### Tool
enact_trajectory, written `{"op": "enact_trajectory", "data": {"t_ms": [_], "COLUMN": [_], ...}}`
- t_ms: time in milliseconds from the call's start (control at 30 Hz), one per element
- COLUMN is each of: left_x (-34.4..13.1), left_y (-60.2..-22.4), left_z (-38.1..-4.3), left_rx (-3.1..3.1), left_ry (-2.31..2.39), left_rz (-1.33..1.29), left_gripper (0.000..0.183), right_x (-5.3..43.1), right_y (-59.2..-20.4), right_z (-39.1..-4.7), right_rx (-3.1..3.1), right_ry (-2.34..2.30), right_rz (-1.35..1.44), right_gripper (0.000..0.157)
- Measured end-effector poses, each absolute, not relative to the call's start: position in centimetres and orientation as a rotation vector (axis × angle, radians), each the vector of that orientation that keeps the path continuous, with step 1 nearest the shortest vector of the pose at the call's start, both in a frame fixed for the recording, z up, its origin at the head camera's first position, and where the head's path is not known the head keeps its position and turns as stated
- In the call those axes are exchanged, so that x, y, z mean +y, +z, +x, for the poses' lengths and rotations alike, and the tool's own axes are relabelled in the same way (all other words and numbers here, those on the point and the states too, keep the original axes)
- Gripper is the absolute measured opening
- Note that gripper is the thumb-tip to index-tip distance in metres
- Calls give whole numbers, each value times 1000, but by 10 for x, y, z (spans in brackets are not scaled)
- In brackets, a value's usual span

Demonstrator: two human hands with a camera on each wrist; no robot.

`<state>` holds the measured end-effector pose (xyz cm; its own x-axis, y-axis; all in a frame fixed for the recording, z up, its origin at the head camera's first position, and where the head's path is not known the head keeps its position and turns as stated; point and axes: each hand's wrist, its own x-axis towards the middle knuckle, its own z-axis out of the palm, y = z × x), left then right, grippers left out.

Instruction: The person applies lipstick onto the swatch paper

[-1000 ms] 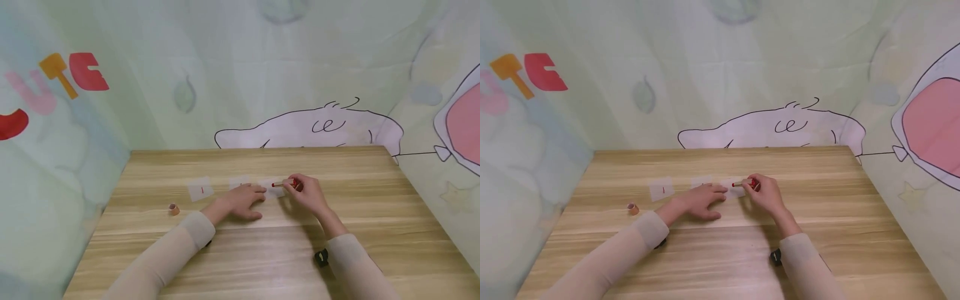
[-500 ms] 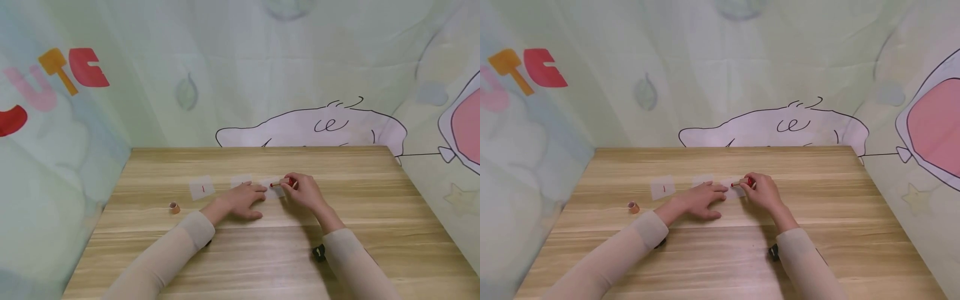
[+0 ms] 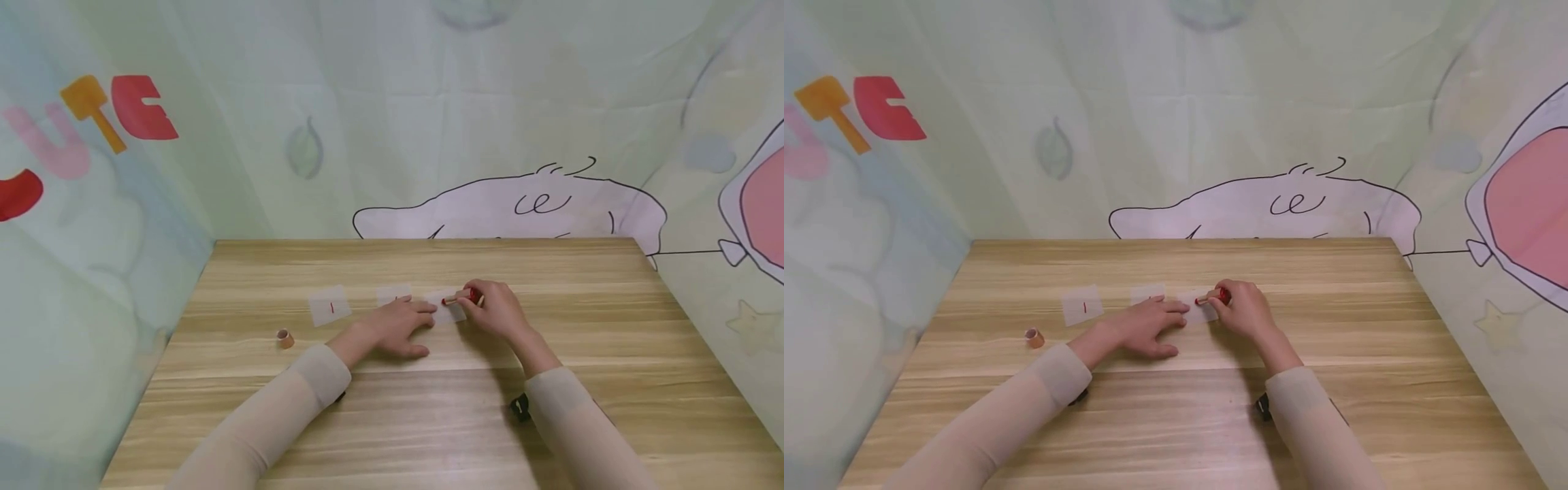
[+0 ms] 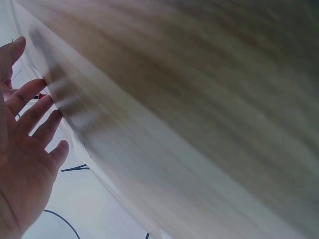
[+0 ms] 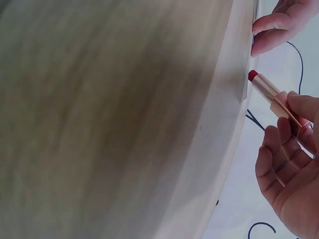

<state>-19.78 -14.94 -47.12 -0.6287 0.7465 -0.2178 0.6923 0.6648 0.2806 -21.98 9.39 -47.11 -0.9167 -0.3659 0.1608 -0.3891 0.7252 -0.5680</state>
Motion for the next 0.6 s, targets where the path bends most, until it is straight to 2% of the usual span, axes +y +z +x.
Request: {"op": "enact_trajectory", "data": {"t_ms": [300, 600], "left_x": [-150, -150], "left_y": [-472, -475], "left_z": [-197, -198], "left_rx": [2569, 2570], "left_ry": [251, 290], "left_rz": [1137, 1157], "left_gripper": [56, 57], "right_x": [95, 97], "right_y": [-466, -462], "right_z": [-218, -214], "right_rx": [-2932, -2983], "right_ry": [920, 835], "right_rz": [695, 768], "right_gripper": [12, 15]}}
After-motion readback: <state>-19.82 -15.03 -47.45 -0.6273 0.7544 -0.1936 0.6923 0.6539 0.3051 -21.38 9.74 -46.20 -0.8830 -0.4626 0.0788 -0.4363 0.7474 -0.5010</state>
